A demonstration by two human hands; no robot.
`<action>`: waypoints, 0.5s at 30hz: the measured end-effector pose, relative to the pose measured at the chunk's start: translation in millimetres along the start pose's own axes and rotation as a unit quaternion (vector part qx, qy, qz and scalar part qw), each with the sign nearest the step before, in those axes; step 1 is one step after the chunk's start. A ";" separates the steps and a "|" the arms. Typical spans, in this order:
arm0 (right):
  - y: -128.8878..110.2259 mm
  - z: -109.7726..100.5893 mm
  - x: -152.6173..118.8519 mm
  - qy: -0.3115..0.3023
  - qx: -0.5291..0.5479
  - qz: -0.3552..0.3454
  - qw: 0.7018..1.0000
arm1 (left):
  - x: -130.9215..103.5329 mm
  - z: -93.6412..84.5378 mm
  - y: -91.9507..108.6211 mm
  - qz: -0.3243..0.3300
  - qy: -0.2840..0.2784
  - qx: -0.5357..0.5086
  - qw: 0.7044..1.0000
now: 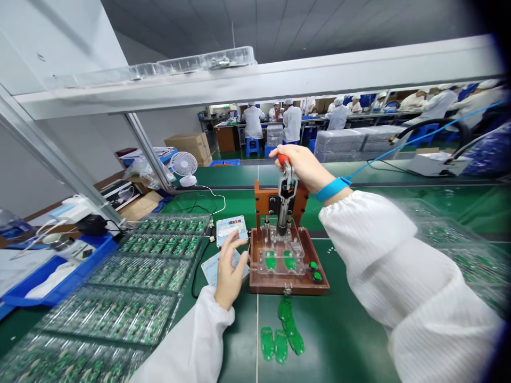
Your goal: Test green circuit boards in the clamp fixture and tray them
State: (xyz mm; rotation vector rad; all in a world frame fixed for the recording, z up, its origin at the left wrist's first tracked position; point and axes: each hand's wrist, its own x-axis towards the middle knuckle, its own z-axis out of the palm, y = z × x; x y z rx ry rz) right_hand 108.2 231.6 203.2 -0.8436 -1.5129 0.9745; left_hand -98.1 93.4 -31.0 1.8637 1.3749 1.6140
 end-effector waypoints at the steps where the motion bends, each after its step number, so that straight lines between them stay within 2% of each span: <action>1: -7.4 -1.3 -2.1 0.003 -0.015 -0.027 1.000 | 2.5 -3.0 -3.2 -0.014 0.031 -0.015 0.999; 3: -23.2 -2.9 -13.3 0.005 -0.067 -0.126 0.990 | 5.8 -7.6 -7.8 -0.034 0.065 -0.044 0.996; 6: -39.7 -1.3 -50.4 0.021 -0.170 -0.275 0.946 | 6.3 -10.9 -8.1 -0.033 0.075 -0.056 0.995; 9: -38.3 4.0 -99.8 0.079 -0.256 -0.341 0.901 | 4.3 -11.3 -2.6 -0.013 0.071 -0.030 0.997; 12: -23.3 8.1 -139.4 0.110 -0.312 -0.397 0.856 | 3.5 -11.0 3.6 0.006 0.064 -0.006 0.998; 15: -7.4 10.7 -161.2 0.109 -0.325 -0.401 0.849 | 3.8 -10.6 7.5 0.026 0.066 0.007 0.997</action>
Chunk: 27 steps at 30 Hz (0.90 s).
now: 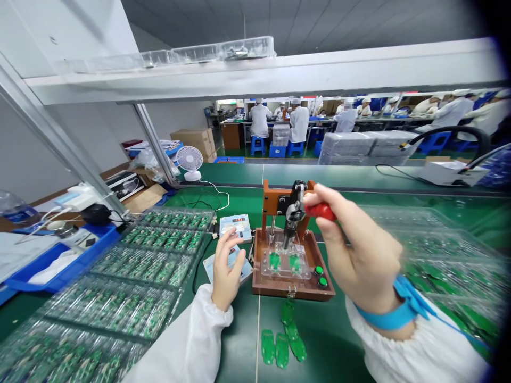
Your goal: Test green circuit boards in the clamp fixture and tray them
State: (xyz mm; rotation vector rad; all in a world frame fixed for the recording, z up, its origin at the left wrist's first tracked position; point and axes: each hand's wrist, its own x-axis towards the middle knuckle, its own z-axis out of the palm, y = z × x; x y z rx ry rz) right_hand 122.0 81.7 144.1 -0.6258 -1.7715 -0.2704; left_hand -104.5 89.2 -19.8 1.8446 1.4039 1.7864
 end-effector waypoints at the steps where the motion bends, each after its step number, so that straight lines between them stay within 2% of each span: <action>1: -1.2 1.1 -6.2 -0.003 0.005 0.009 1.000 | -0.1 0.2 0.6 0.007 0.003 0.001 1.000; 6: -0.1 15.3 -34.6 0.030 0.085 0.050 0.995 | -3.2 1.2 0.1 0.003 0.010 -0.011 1.000; 11: 12.4 30.5 -62.2 0.016 0.117 0.045 0.992 | -5.4 1.8 0.2 -0.010 -0.001 -0.011 1.000; 16: 14.8 42.3 -70.0 0.043 0.133 0.027 0.990 | -4.6 3.2 1.2 -0.007 -0.020 -0.019 1.000; 19: 10.9 47.2 -70.8 0.070 0.167 0.063 0.981 | -4.8 4.2 0.1 -0.001 -0.027 -0.024 0.999; 22: 12.4 40.7 -67.7 0.063 0.193 0.090 0.975 | -4.6 5.4 -1.3 0.001 -0.032 -0.019 0.999; 27: 28.0 16.4 -56.6 -0.022 0.239 0.097 0.966 | -0.4 4.9 -2.2 0.013 -0.054 0.009 0.998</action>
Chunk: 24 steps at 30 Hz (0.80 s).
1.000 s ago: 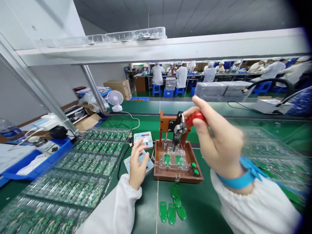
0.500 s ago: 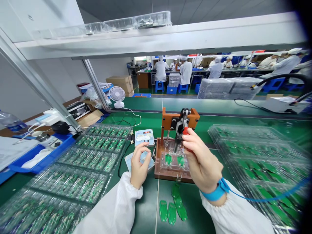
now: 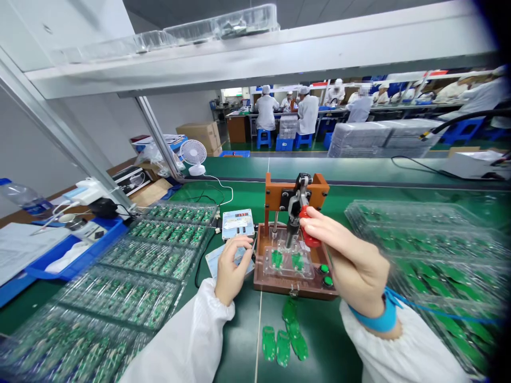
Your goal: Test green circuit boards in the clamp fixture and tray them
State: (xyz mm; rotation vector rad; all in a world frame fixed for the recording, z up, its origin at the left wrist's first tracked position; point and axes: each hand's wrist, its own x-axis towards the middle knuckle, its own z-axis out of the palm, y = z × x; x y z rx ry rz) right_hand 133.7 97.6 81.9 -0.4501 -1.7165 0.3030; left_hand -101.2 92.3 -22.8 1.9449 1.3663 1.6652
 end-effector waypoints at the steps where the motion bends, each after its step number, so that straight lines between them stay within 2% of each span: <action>1: 0.7 -3.7 1.6 -0.008 0.005 0.008 1.000 | 1.1 -1.7 -1.7 0.005 -0.011 0.013 1.000; 4: 3.3 -7.6 3.5 -0.018 0.022 0.013 1.000 | 3.7 -11.3 -14.8 0.009 -0.056 0.086 0.995; 8: 5.1 -4.0 3.7 -0.020 0.056 0.019 0.998 | 8.9 -31.9 -44.1 -0.079 -0.132 0.206 0.966; 12: 5.2 0.8 3.9 0.001 0.068 0.033 0.997 | 30.5 -49.4 -57.2 -0.110 -0.308 0.267 0.907; 14: 5.7 2.6 3.4 0.011 0.074 0.034 0.997 | 46.3 -52.0 -55.5 -0.117 -0.393 0.279 0.868; 17: 7.1 4.3 2.4 0.018 0.081 0.036 0.996 | 67.0 -49.2 -51.2 -0.141 -0.478 0.309 0.810; 20: 8.0 5.0 2.0 0.016 0.086 0.036 0.996 | 78.4 -45.8 -50.2 -0.148 -0.518 0.328 0.776; 24: 7.7 5.8 1.4 0.020 0.087 0.040 0.995 | 83.1 -46.4 -52.2 -0.139 -0.539 0.327 0.764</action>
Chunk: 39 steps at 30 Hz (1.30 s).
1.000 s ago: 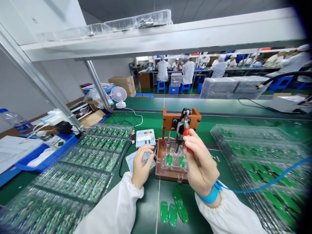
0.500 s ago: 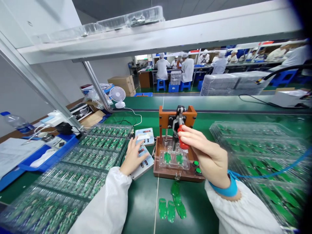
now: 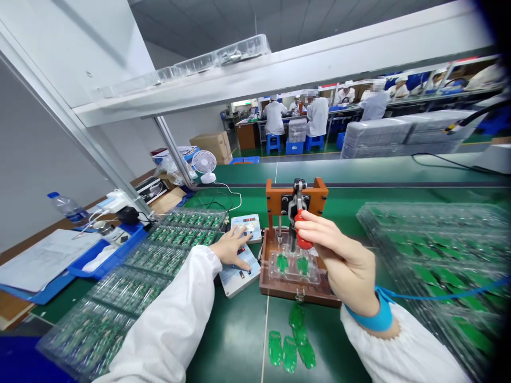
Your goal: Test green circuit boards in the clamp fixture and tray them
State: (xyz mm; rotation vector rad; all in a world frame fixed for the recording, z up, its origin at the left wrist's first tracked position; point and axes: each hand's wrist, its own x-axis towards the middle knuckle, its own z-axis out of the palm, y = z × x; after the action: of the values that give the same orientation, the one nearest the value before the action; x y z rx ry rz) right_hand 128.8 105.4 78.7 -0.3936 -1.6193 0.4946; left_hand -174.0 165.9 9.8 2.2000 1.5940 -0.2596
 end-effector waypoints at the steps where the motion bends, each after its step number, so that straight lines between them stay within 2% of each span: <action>1: -0.1 0.3 -0.3 0.002 0.001 0.001 1.000 | 0.2 0.0 -0.8 0.003 -0.003 0.003 1.000; 8: 0.1 2.9 -1.0 0.017 0.002 0.002 1.000 | 2.3 2.4 0.7 0.004 -0.001 -0.004 1.000; 14: -1.8 3.5 0.5 0.013 0.008 -0.008 1.000 | -6.5 -6.5 -1.3 -0.011 0.011 -0.008 1.000; 18: -1.3 3.1 -0.2 0.013 0.011 -0.006 1.000 | -12.2 -9.0 -8.4 -0.025 -0.017 0.015 0.999; 22: -0.6 3.9 -1.3 0.014 0.015 -0.007 1.000 | -12.1 -5.6 -12.1 -0.018 -0.017 0.005 1.000; 25: -0.8 4.5 -2.2 0.011 0.017 -0.009 1.000 | -11.2 -5.5 -10.8 -0.023 -0.027 0.019 0.999; 30: -0.7 3.9 -2.6 0.003 0.023 -0.019 1.000 | -11.0 -10.6 -5.8 -0.035 -0.074 0.052 0.995; 39: -0.7 4.7 -2.0 0.005 0.024 -0.022 0.999 | -9.5 -10.0 -4.1 -0.045 -0.074 0.061 0.994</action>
State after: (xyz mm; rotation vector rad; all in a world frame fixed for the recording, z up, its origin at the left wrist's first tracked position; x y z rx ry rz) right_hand 124.4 103.3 77.1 -0.3232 -1.5994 0.4961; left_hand -181.8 163.0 21.5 2.1435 1.6359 -0.5473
